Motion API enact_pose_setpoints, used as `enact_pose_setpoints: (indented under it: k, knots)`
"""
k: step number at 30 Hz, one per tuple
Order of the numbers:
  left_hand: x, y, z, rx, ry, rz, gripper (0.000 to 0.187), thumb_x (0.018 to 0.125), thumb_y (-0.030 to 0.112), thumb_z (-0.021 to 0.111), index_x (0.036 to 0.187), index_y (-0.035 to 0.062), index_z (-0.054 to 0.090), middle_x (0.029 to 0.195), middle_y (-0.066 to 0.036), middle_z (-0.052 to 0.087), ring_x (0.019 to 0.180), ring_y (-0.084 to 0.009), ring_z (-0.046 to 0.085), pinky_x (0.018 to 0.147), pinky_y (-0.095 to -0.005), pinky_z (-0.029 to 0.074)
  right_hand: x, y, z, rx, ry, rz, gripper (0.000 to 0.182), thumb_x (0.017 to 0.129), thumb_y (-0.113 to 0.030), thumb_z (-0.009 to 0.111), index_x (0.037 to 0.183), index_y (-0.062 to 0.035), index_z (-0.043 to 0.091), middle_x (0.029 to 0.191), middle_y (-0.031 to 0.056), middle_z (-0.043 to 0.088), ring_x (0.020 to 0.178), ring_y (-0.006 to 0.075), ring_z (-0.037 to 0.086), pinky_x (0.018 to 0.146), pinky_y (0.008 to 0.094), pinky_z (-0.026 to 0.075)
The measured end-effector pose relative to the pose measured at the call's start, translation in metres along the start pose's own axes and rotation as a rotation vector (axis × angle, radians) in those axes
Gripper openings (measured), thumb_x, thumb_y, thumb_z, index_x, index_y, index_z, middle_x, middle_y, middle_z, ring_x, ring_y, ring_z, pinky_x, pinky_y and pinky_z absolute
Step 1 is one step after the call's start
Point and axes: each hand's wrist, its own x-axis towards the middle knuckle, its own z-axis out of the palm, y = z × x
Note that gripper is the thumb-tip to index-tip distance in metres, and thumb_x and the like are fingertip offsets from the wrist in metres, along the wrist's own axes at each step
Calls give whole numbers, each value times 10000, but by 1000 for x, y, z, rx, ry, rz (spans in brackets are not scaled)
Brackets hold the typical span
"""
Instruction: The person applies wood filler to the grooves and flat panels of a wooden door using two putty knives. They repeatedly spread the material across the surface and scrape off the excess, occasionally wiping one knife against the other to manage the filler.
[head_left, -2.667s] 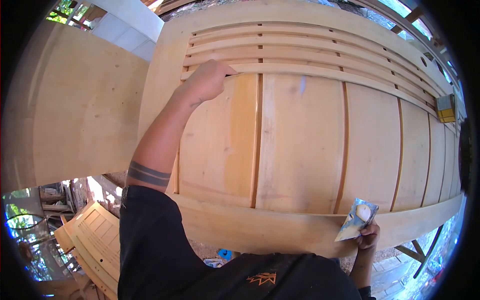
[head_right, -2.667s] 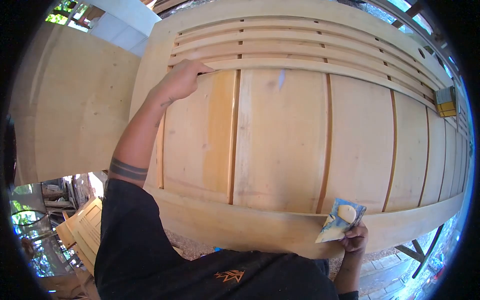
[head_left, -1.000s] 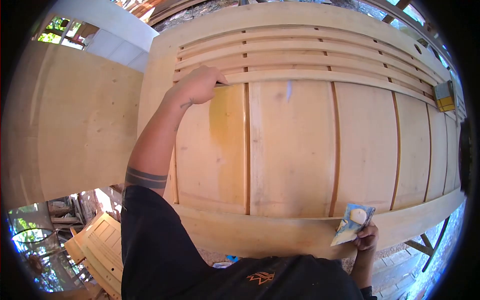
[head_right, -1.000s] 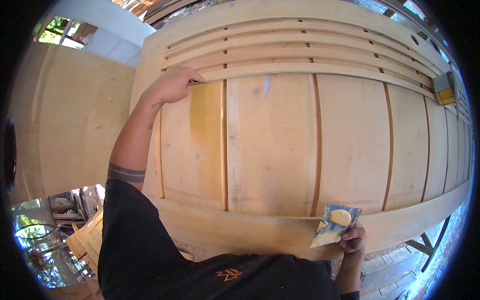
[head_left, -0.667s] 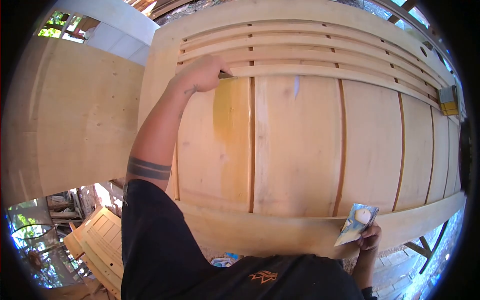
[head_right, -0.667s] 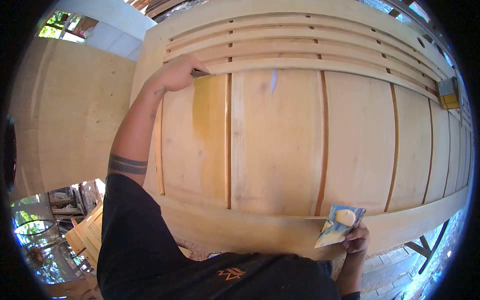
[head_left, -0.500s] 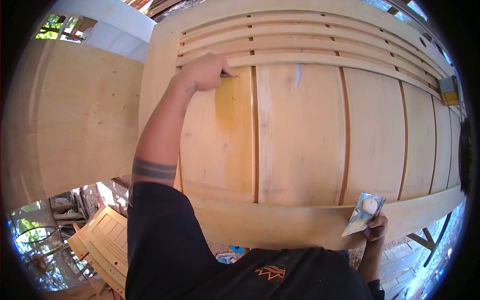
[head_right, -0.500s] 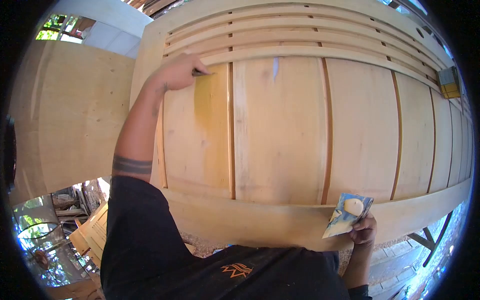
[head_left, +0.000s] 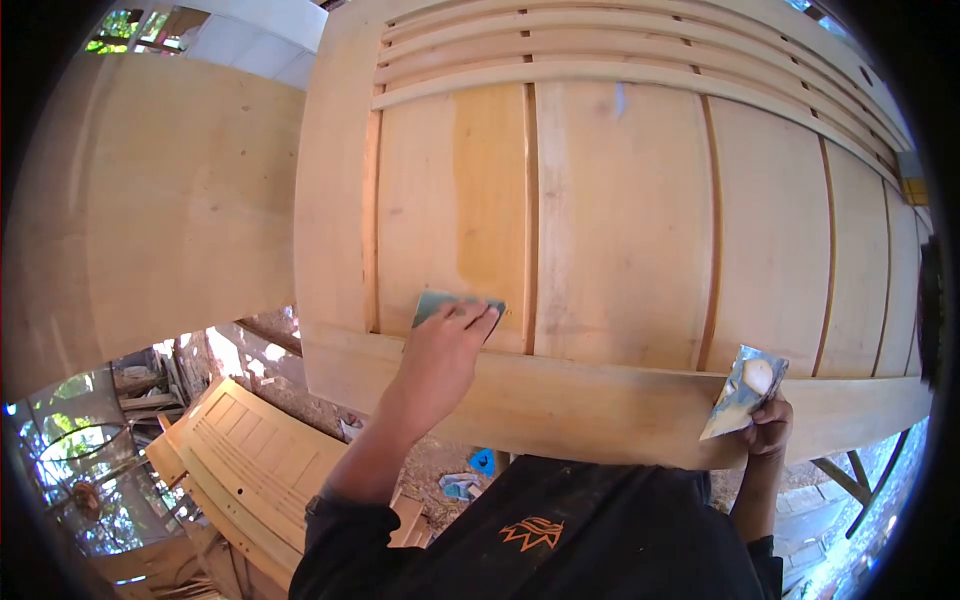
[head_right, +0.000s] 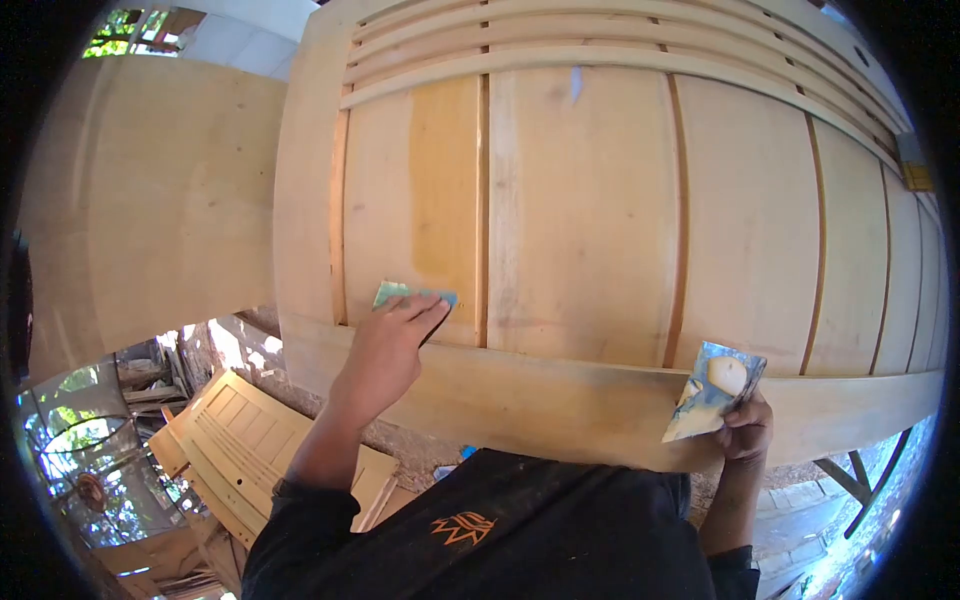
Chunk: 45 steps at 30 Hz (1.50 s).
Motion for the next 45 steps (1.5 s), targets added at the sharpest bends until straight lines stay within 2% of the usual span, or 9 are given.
enact_pose_setpoints:
  k: [1,7,13,19,22,26,32,38,45]
  knots:
    - [-3,2,-6,-28,-84,-25,494,659,-121,469,1112,27,600,1089,-159,606,1019,-326,556,922,-391,432,-1,-1,0,-2,-18,1,702,515,31,486,1210,98,413,1119,246,558,1022,397,568,892,488,484]
    - [53,-25,-42,52,80,52,490,668,-130,457,1117,15,591,1107,-165,598,1027,-338,551,914,-376,437,1,-2,-9,-38,-46,3,711,515,31,479,1220,96,412,1129,236,558,1039,392,559,929,479,459]
    - [4,-15,29,95,222,-7,471,664,-113,485,1107,7,594,1141,-146,584,1066,-316,528,925,-388,429,2,-2,-15,-54,-67,-10,715,525,16,486,1231,91,399,1142,234,550,1046,396,551,950,482,436]
    - [-43,8,24,-37,24,-97,489,653,-118,478,1110,9,596,1140,-153,587,1074,-311,531,937,-388,427,1,-2,-11,-69,-110,42,723,524,8,495,1235,89,393,1148,233,545,1031,402,556,920,498,453]
    - [-21,-7,-8,-121,-171,10,477,654,-122,464,1094,1,601,1100,-169,604,1039,-315,559,926,-379,434,6,-4,-9,-74,-89,-4,729,518,5,497,1235,90,394,1148,230,546,1040,400,551,925,492,450]
    - [51,-36,-39,-68,79,48,462,641,-139,450,1046,2,622,1058,-179,611,1008,-338,566,881,-371,451,-1,-2,-13,-114,-46,-19,748,501,-4,496,1237,83,400,1151,215,550,1066,373,539,960,467,423]
    - [48,-34,-30,-69,-234,37,467,624,-150,452,1029,1,628,1037,-176,618,981,-352,568,860,-373,455,-1,-4,-31,-126,0,-54,725,503,-6,488,1219,83,422,1132,206,562,1047,365,551,940,459,442]
    - [-8,-16,-17,-144,-267,73,483,625,-161,436,1033,8,630,1056,-171,614,1008,-330,570,896,-379,441,-4,-3,-20,-97,-47,11,720,501,12,486,1213,98,415,1120,223,561,1033,385,555,932,480,450]
    - [132,-89,-91,-97,97,60,491,671,-163,405,1071,23,621,1015,-196,624,962,-357,595,854,-336,464,-2,0,-6,-79,-7,2,739,491,1,515,1217,96,415,1121,215,568,1031,376,561,932,493,444]
